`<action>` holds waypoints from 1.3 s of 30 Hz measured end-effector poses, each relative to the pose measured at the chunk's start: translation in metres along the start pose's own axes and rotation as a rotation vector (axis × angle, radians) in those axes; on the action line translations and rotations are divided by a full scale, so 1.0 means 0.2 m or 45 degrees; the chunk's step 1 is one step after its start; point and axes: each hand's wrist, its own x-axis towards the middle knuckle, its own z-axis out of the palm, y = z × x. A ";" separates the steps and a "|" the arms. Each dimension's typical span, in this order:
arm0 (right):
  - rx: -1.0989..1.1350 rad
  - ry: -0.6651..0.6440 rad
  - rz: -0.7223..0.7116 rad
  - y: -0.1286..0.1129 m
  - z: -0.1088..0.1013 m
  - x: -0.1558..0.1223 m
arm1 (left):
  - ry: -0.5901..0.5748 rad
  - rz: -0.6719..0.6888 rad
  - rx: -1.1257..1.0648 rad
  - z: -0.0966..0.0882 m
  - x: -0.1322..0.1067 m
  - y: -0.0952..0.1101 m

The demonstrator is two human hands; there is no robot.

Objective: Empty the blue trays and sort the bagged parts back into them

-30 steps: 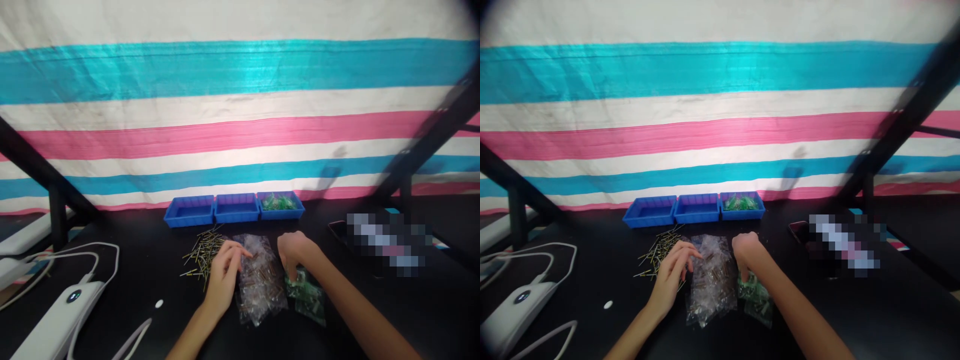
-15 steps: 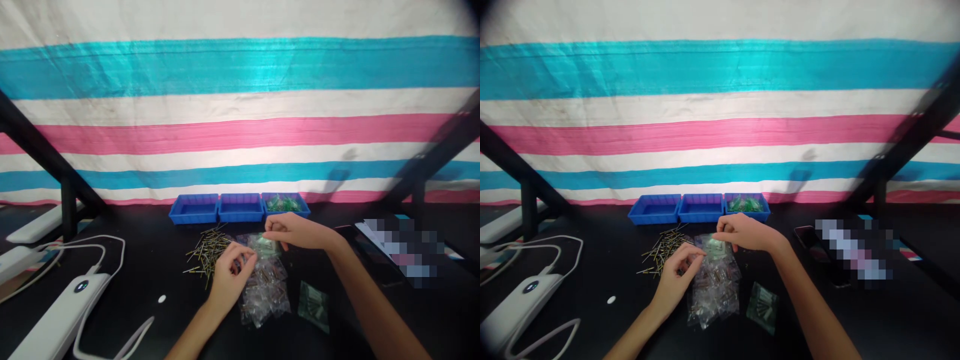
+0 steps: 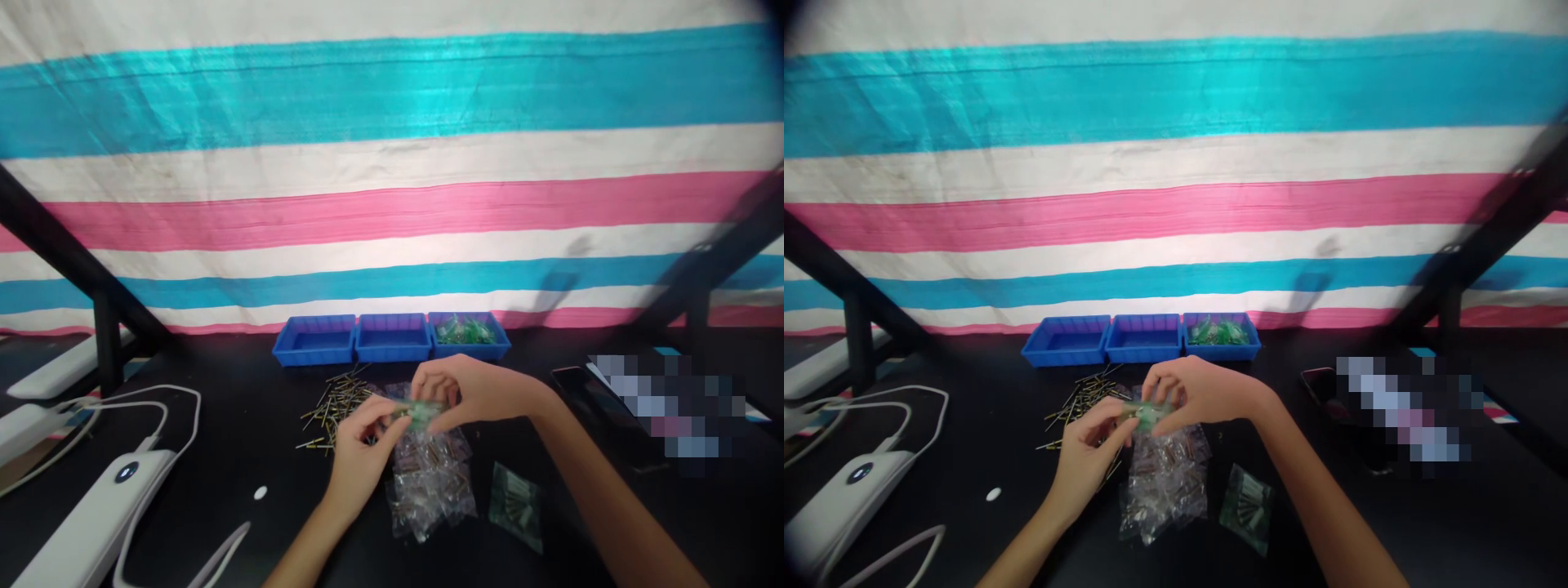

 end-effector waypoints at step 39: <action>-0.651 1.075 0.569 0.53 -0.34 -0.11 | 0.112 0.014 0.135 0.00 0.00 0.00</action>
